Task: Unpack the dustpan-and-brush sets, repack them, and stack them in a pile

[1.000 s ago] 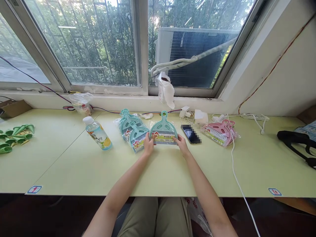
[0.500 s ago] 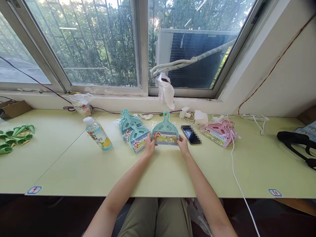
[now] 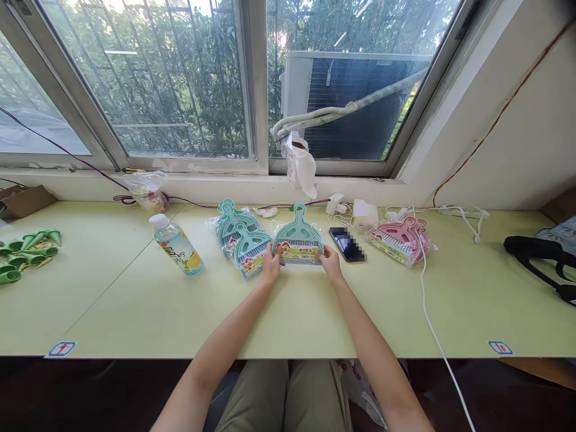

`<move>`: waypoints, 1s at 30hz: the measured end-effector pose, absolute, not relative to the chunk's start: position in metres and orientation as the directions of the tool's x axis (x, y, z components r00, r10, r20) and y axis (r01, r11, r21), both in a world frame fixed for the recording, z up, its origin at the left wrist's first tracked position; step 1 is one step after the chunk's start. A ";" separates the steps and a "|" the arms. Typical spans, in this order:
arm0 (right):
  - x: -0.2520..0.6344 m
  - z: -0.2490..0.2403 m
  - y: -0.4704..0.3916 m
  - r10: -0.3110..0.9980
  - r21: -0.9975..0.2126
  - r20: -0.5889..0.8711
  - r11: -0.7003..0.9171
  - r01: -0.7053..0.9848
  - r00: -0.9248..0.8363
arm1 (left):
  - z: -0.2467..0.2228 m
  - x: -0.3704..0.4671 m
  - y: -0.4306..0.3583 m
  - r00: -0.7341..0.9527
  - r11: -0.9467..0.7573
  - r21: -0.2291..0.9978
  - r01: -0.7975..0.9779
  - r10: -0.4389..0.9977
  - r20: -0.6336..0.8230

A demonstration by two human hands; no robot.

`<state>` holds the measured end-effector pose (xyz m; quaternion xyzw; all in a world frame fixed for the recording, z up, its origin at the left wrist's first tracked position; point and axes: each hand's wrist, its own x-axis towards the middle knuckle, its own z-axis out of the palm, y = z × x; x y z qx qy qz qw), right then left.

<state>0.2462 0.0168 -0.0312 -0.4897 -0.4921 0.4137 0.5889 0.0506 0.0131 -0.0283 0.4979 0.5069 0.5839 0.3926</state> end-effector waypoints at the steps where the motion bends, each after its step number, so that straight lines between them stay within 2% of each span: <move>1: 0.246 -0.031 0.017 0.970 -0.984 0.178 0.179 0.012 0.163 | -0.029 0.050 0.013 -0.205 -0.179 0.982 0.064 0.960 0.189; 11: 0.241 -0.028 0.011 0.948 -0.940 0.221 0.145 0.308 0.228 | -0.026 0.052 0.008 -0.181 -0.219 0.958 0.186 0.951 0.252; 19: 0.242 -0.029 0.012 0.936 -0.952 0.209 0.128 0.279 0.283 | -0.024 0.055 0.007 -0.172 -0.158 0.976 0.147 0.968 0.182; 30: 0.252 -0.040 0.023 0.934 -0.962 0.188 0.112 0.251 0.303 | -0.021 0.054 0.008 -0.073 -0.151 0.965 0.213 0.983 0.169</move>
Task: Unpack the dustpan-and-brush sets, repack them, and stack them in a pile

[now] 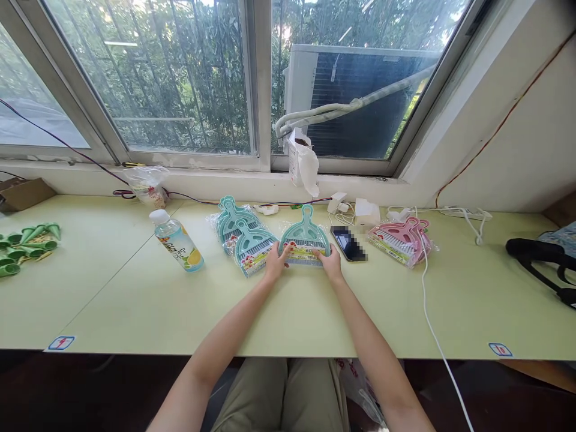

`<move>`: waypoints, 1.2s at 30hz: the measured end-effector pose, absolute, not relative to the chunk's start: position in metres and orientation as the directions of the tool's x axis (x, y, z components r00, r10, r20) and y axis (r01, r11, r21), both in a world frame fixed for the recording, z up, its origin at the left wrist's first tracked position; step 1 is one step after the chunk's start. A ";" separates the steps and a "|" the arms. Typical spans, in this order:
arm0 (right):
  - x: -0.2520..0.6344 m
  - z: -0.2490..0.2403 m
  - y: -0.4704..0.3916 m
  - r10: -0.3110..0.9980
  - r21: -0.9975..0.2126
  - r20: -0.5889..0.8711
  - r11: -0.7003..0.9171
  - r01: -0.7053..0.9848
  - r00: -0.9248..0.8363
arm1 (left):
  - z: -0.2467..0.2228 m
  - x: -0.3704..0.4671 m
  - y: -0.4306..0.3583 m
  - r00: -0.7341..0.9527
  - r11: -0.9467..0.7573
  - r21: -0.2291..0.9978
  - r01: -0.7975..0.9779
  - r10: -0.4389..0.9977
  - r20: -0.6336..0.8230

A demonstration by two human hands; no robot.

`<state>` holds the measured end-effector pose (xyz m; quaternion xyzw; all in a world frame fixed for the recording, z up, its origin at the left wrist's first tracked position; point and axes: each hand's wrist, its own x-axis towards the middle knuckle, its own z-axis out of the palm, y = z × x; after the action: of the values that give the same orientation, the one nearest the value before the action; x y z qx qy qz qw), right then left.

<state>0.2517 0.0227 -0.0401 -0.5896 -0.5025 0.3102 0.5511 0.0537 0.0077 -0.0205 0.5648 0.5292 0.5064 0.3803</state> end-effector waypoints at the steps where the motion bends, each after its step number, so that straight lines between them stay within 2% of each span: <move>1: 0.252 -0.040 0.023 0.934 -0.962 0.187 0.110 0.251 0.306 | -0.021 0.054 0.008 -0.073 -0.141 0.964 0.226 0.984 0.161; 6: 0.252 -0.038 0.022 0.933 -0.961 0.191 0.116 0.250 0.305 | -0.023 0.053 0.008 -0.091 -0.144 0.956 0.256 0.981 0.172; 17: 0.250 -0.037 0.021 0.933 -0.948 0.215 0.128 0.292 0.289 | -0.023 0.054 0.008 -0.079 -0.165 0.983 0.082 0.982 0.171; 27: 0.255 -0.031 0.020 0.940 -0.965 0.204 0.146 0.219 0.274 | -0.026 0.057 0.007 -0.092 -0.178 0.982 0.058 0.979 0.183; 36: 0.253 -0.035 0.022 0.939 -0.958 0.209 0.141 0.250 0.273 | -0.029 0.053 0.013 -0.088 -0.168 0.980 0.107 0.980 0.178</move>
<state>0.2532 0.0216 -0.0351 -0.5762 -0.5158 0.3123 0.5517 0.0533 0.0132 -0.0287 0.5409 0.5024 0.5401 0.4042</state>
